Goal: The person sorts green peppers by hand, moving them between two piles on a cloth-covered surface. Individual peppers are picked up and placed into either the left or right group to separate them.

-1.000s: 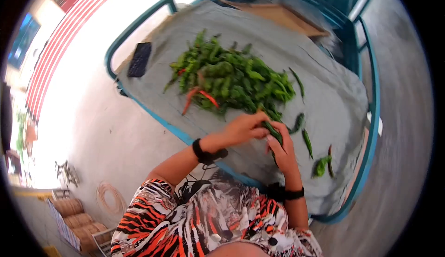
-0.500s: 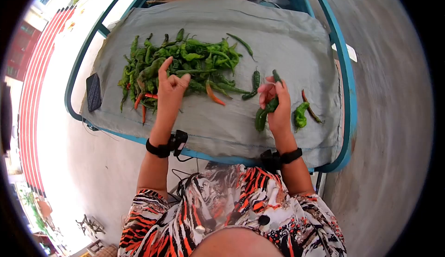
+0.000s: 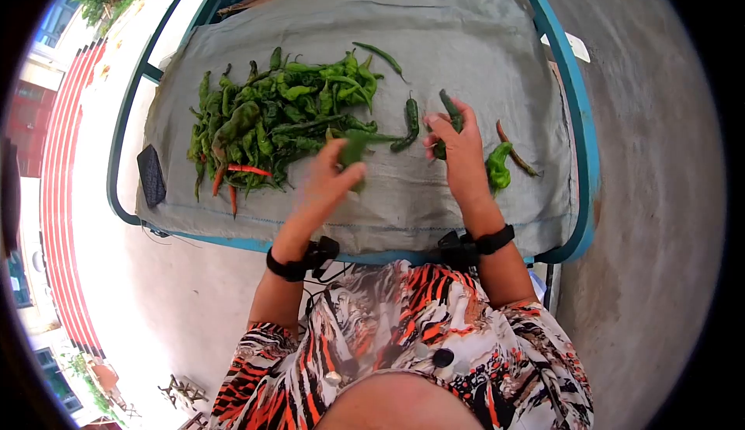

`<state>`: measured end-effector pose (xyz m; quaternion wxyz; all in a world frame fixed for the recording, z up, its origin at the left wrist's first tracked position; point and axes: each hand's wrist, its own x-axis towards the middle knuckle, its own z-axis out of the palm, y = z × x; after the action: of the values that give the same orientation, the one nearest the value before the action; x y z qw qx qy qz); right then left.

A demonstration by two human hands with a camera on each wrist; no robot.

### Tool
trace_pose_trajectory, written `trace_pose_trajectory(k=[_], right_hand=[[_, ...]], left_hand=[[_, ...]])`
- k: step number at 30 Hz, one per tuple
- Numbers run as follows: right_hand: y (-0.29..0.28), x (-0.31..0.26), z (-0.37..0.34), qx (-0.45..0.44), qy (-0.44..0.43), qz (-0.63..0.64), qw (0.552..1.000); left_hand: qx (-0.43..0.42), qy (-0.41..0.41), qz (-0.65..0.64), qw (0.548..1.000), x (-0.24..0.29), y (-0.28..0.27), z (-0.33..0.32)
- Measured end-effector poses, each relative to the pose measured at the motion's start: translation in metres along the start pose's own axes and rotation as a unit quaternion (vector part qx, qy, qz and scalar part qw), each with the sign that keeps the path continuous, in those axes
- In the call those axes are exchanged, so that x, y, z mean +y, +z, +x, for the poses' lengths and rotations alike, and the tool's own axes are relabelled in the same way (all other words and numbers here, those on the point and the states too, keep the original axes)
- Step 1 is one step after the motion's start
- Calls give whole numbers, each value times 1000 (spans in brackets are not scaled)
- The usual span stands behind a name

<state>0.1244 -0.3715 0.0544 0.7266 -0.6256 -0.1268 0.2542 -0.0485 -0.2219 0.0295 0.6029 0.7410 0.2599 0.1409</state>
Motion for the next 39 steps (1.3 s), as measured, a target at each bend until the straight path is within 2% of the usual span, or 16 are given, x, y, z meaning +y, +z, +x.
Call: trace_pose_trajectory(k=[3,4,6,7,9,10,11,14,17,20,23,26,29,32,35,39], right_hand=[[-5,15,4,-31,49,-58,997],[-1,20,4,-39,58,-80,994],[20,33,2,-114,-54,-96,987],[32,38,1,-152,-110,-104,977],[36,36,2,-183,-254,-231,921],[35,29,6,-173,-338,-344,858],[34,25,8,-160,-415,-449,775],[26,29,2,-64,-212,-532,818],[16,38,5,-44,-168,-626,760],[11,44,6,-39,-170,-625,761],[4,44,12,-35,-127,-570,811],[2,34,9,-15,-174,-531,829],[27,10,-3,-103,-215,-382,893],[40,3,-13,-123,-314,-369,866],[10,13,-4,-43,-222,-522,823],[-36,35,5,37,-198,-612,765]], left_hand=[[108,-13,21,994,-8,-25,1],[152,17,34,988,-17,-30,3],[239,77,58,966,-39,-33,9],[264,85,60,959,-27,-32,7],[316,98,64,942,-1,-30,1],[301,101,74,946,-4,-31,-1],[286,104,84,949,-9,-33,-3],[267,101,95,954,-25,-39,-5],[246,128,135,951,-43,-46,1],[215,163,135,953,-49,-51,9],[193,173,114,959,-53,-54,18],[184,182,129,957,-62,-59,23],[177,222,215,935,-64,-61,25],[160,264,314,898,-70,-61,26],[131,273,384,872,-73,-65,22],[121,287,389,867,-73,-69,21]])
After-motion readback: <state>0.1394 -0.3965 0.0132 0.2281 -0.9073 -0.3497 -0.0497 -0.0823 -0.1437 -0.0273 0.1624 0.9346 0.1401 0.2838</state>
